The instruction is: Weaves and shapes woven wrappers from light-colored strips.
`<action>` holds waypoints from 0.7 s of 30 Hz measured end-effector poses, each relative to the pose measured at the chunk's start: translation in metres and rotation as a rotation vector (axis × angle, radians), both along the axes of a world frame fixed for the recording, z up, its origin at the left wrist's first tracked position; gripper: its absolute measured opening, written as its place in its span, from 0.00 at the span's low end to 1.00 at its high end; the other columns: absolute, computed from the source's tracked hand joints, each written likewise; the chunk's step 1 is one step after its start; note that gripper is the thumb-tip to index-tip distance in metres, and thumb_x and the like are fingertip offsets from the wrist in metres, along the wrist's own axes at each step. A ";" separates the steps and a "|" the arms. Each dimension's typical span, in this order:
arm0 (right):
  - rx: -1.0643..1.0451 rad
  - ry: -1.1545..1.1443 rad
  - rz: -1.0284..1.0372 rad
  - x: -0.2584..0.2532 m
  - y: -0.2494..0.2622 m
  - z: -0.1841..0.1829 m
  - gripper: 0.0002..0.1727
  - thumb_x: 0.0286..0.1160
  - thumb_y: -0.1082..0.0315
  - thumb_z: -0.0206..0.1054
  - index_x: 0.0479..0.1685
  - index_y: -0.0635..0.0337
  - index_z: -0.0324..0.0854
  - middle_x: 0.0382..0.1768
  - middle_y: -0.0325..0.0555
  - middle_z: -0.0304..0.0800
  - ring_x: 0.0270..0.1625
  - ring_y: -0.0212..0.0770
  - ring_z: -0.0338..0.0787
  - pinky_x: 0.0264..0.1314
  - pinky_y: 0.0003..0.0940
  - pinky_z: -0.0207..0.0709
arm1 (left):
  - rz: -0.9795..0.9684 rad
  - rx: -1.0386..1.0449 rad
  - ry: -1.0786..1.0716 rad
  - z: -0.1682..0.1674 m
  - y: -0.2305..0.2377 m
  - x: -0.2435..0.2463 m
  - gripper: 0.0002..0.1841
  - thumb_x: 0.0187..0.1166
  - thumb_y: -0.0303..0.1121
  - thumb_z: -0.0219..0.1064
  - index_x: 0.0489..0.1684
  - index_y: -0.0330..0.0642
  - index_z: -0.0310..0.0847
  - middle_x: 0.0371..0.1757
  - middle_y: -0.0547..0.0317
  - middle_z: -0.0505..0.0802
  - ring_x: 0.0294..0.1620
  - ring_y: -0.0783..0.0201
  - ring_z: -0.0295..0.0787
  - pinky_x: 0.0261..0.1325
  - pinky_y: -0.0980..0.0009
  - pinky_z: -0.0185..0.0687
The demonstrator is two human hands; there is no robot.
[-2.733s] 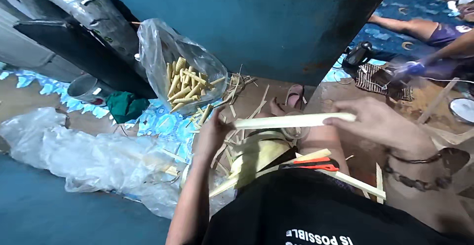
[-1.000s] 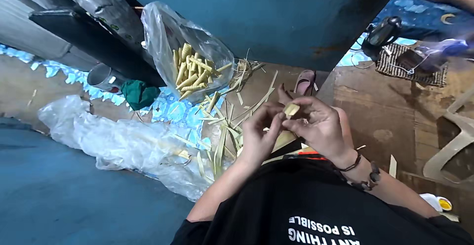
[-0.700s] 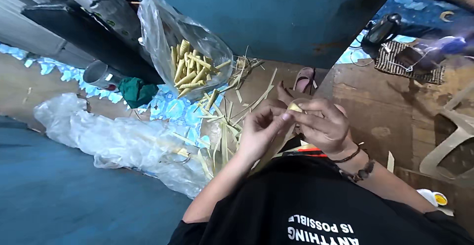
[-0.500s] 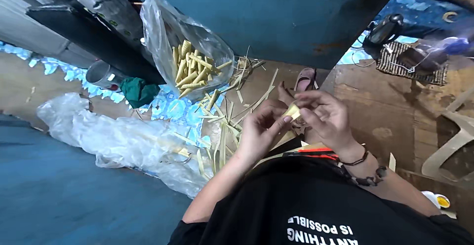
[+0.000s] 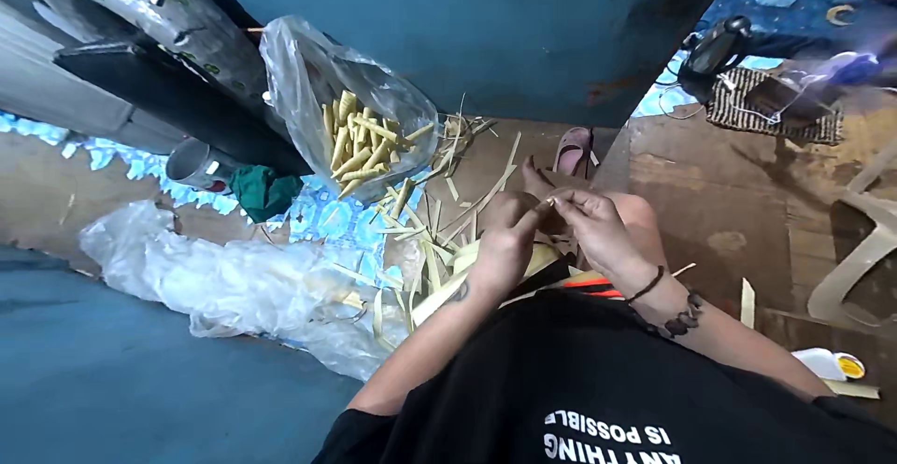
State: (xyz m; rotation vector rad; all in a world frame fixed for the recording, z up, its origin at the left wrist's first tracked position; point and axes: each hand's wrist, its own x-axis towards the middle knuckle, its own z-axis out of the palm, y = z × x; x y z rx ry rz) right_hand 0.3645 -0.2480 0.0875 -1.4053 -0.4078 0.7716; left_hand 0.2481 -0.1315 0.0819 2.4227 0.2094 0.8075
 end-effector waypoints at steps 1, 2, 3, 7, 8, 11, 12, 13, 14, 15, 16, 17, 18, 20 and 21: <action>-0.011 -0.007 -0.010 0.001 -0.002 0.000 0.09 0.87 0.71 0.61 0.46 0.64 0.86 0.37 0.42 0.92 0.37 0.32 0.92 0.45 0.32 0.90 | -0.011 0.029 0.036 -0.004 -0.002 -0.002 0.13 0.79 0.20 0.65 0.56 0.37 0.91 0.44 0.46 0.88 0.45 0.54 0.89 0.49 0.61 0.89; 0.002 -0.022 -0.025 0.001 -0.003 0.002 0.07 0.85 0.71 0.64 0.46 0.63 0.87 0.38 0.41 0.92 0.37 0.32 0.91 0.44 0.29 0.88 | -0.025 0.043 0.072 -0.007 -0.004 -0.003 0.15 0.80 0.21 0.64 0.62 0.38 0.89 0.51 0.43 0.89 0.49 0.52 0.91 0.51 0.60 0.90; 0.029 -0.042 -0.048 0.002 -0.003 0.004 0.05 0.81 0.72 0.68 0.45 0.62 0.88 0.38 0.42 0.93 0.37 0.32 0.92 0.44 0.29 0.89 | -0.037 0.040 0.093 -0.009 -0.004 -0.004 0.17 0.82 0.23 0.64 0.66 0.39 0.87 0.59 0.41 0.89 0.56 0.50 0.91 0.57 0.57 0.90; 0.111 -0.194 -0.087 0.006 0.000 0.011 0.04 0.81 0.74 0.68 0.47 0.64 0.86 0.36 0.43 0.95 0.34 0.35 0.96 0.43 0.32 0.94 | 0.002 -0.322 0.047 -0.002 0.000 0.002 0.14 0.84 0.26 0.64 0.61 0.39 0.90 0.57 0.51 0.94 0.54 0.61 0.93 0.58 0.61 0.91; 0.133 -0.307 -0.086 0.005 -0.001 0.012 0.04 0.80 0.75 0.68 0.47 0.65 0.85 0.36 0.42 0.96 0.35 0.33 0.96 0.44 0.31 0.94 | 0.034 -0.454 0.045 0.003 0.003 0.003 0.09 0.84 0.30 0.65 0.50 0.37 0.91 0.45 0.55 0.95 0.41 0.66 0.93 0.48 0.65 0.92; 0.189 -0.843 -0.070 0.002 0.002 0.008 0.05 0.75 0.77 0.70 0.44 0.71 0.88 0.39 0.46 0.94 0.39 0.29 0.93 0.46 0.24 0.90 | 0.049 -0.808 0.078 0.018 0.011 -0.003 0.10 0.83 0.32 0.67 0.33 0.37 0.87 0.29 0.61 0.93 0.26 0.68 0.91 0.34 0.69 0.91; 0.216 -1.026 -0.050 0.002 0.004 0.004 0.06 0.74 0.76 0.70 0.42 0.71 0.89 0.39 0.50 0.94 0.41 0.33 0.94 0.48 0.26 0.90 | 0.049 -0.873 0.087 0.023 0.011 -0.007 0.11 0.84 0.31 0.66 0.31 0.37 0.86 0.27 0.61 0.93 0.27 0.67 0.93 0.35 0.68 0.93; 0.245 -1.176 -0.025 0.001 0.006 0.001 0.06 0.74 0.76 0.70 0.41 0.70 0.91 0.39 0.51 0.95 0.42 0.36 0.94 0.49 0.28 0.89 | 0.054 -0.915 0.092 0.026 0.011 -0.011 0.11 0.85 0.31 0.63 0.31 0.37 0.86 0.27 0.61 0.94 0.28 0.67 0.94 0.37 0.67 0.94; 0.275 -1.286 0.000 0.001 0.009 -0.003 0.07 0.74 0.76 0.70 0.42 0.69 0.92 0.40 0.52 0.96 0.44 0.39 0.95 0.51 0.29 0.89 | 0.063 -0.947 0.101 0.028 0.010 -0.015 0.12 0.86 0.31 0.61 0.33 0.37 0.87 0.27 0.62 0.93 0.29 0.68 0.94 0.38 0.67 0.94; 0.295 -1.356 0.033 0.002 0.011 -0.007 0.07 0.74 0.76 0.69 0.43 0.68 0.93 0.42 0.53 0.96 0.47 0.41 0.96 0.54 0.31 0.89 | 0.074 -0.972 0.107 0.029 0.009 -0.019 0.13 0.87 0.31 0.59 0.35 0.38 0.88 0.27 0.64 0.92 0.29 0.70 0.92 0.38 0.69 0.91; 0.317 -1.392 0.066 0.002 0.013 -0.010 0.07 0.74 0.77 0.69 0.43 0.67 0.93 0.45 0.54 0.96 0.52 0.43 0.96 0.59 0.33 0.89 | 0.072 -1.008 0.106 0.031 0.008 -0.023 0.13 0.87 0.32 0.58 0.38 0.39 0.89 0.28 0.66 0.92 0.30 0.73 0.89 0.38 0.72 0.88; 0.339 -1.408 0.094 0.001 0.015 -0.014 0.07 0.74 0.77 0.69 0.43 0.67 0.93 0.48 0.56 0.96 0.56 0.46 0.95 0.63 0.34 0.87 | 0.051 -1.059 0.102 0.033 0.007 -0.028 0.11 0.85 0.31 0.59 0.43 0.38 0.89 0.30 0.66 0.92 0.32 0.74 0.88 0.40 0.74 0.86; 0.365 -1.405 0.114 0.000 0.016 -0.017 0.07 0.75 0.76 0.69 0.43 0.68 0.93 0.51 0.57 0.95 0.60 0.47 0.94 0.67 0.36 0.86 | 0.026 -1.103 0.101 0.035 0.007 -0.033 0.10 0.84 0.30 0.60 0.49 0.36 0.87 0.34 0.64 0.94 0.35 0.72 0.91 0.43 0.73 0.88; 0.388 -1.324 0.152 -0.002 0.019 -0.013 0.09 0.78 0.72 0.69 0.47 0.67 0.93 0.54 0.58 0.94 0.64 0.47 0.92 0.70 0.36 0.84 | 0.001 -1.129 0.097 0.037 0.011 -0.039 0.10 0.83 0.24 0.62 0.56 0.33 0.84 0.39 0.61 0.96 0.40 0.70 0.94 0.49 0.71 0.91; 0.377 -1.232 0.162 -0.003 0.020 -0.008 0.10 0.79 0.70 0.70 0.48 0.67 0.93 0.55 0.56 0.94 0.63 0.43 0.92 0.70 0.34 0.83 | -0.008 -1.105 0.100 0.036 0.015 -0.041 0.11 0.83 0.23 0.61 0.56 0.32 0.84 0.39 0.61 0.96 0.40 0.70 0.94 0.49 0.72 0.91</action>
